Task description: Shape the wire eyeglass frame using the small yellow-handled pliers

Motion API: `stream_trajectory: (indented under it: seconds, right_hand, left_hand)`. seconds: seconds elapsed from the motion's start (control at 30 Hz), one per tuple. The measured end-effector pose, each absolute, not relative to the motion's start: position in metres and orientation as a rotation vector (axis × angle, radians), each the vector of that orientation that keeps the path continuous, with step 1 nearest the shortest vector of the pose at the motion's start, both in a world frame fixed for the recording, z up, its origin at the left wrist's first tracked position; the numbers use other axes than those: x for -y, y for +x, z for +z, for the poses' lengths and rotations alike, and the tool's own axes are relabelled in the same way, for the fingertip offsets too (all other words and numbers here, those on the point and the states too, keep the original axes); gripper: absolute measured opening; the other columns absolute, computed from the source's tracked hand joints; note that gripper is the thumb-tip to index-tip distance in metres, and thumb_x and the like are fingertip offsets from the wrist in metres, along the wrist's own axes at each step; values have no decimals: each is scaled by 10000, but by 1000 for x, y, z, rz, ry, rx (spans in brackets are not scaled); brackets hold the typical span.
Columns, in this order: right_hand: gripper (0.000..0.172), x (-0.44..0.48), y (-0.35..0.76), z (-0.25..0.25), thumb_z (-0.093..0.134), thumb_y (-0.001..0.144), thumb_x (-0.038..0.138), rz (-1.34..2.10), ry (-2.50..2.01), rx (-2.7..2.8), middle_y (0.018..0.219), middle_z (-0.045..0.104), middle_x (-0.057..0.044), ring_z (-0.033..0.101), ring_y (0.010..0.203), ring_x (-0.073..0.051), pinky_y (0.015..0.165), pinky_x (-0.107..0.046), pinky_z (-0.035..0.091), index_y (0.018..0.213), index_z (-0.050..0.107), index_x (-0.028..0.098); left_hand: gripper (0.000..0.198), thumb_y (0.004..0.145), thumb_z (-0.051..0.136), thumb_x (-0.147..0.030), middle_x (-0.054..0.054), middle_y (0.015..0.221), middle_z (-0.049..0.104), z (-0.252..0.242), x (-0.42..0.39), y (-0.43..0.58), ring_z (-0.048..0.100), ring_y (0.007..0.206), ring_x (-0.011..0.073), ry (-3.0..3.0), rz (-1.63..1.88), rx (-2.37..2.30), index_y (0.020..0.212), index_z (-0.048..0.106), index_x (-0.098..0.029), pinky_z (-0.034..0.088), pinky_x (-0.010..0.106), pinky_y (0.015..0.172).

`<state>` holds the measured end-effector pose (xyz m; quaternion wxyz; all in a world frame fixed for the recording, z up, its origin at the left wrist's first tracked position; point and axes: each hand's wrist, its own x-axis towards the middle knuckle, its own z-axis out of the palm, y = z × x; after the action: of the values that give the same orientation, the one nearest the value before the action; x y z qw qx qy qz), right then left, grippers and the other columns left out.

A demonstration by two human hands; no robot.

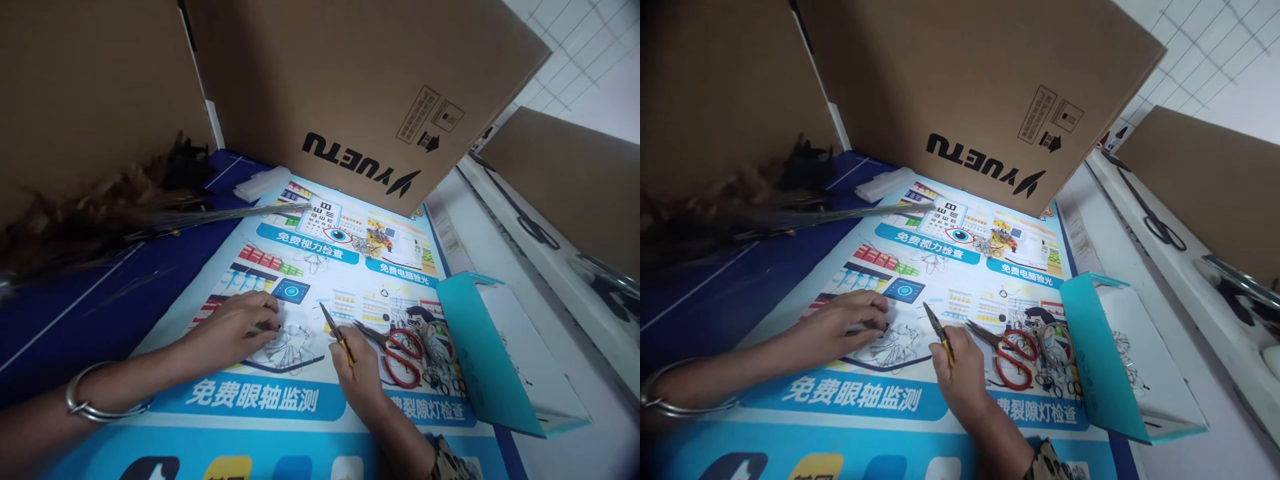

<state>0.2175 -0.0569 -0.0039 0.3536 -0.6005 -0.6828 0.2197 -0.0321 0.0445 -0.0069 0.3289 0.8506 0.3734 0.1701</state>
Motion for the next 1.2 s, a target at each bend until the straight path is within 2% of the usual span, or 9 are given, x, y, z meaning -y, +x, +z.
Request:
stream_trajectory:
  seconds: [0.2, 0.33, 0.53, 0.77, 0.93, 1.2]
  right_hand:
    - [273, 58, 217, -3, 472, 945, 363, 583, -1547, 1768, 953, 652, -89, 615, 861, -213, 733, -297, 508, 1087, 612, 176]
    - [267, 58, 216, -2, 457, 947, 377, 593, -1553, 1762, 913, 641, -82, 602, 831, -212, 700, -293, 504, 1037, 621, 185]
    - [263, 59, 216, -3, 468, 942, 358, 569, -1555, 1786, 929, 644, -87, 609, 840, -213, 732, -306, 512, 1064, 619, 181]
    - [240, 60, 217, -4, 464, 951, 336, 476, -1505, 1857, 951, 657, -96, 622, 856, -216, 729, -312, 519, 1064, 613, 186]
    - [234, 60, 217, -8, 462, 950, 329, 433, -1518, 1886, 934, 652, -104, 620, 815, -219, 670, -308, 515, 1036, 623, 184]
    - [219, 62, 215, -5, 486, 931, 310, 440, -1541, 1902, 965, 664, -113, 629, 855, -227, 705, -317, 533, 1054, 619, 186]
  left_hand:
    - [121, 817, 626, -279, 56, 1037, 673, -10, -43, -30, 582, 1003, 280, 2226, 440, -980, 736, 708, -239, 396, 390, 892]
    - [136, 824, 596, -239, 53, 1017, 679, -12, -43, -28, 584, 997, 271, 2193, 447, -945, 718, 681, -233, 393, 367, 875]
    - [214, 898, 521, -302, 21, 740, 661, -4, -40, -26, 600, 736, 217, 2000, 474, -963, 736, 629, -215, 408, 304, 693]
    - [216, 903, 522, -310, 13, 762, 686, -2, -40, -26, 615, 743, 214, 1912, 487, -965, 767, 661, -215, 412, 284, 679]
    - [227, 899, 511, -288, 18, 750, 676, -2, -41, -26, 608, 740, 218, 1865, 504, -953, 746, 661, -212, 419, 288, 676]
    - [246, 890, 527, -333, 17, 716, 673, 1, -40, -26, 609, 696, 212, 1712, 552, -925, 727, 663, -208, 440, 285, 649]
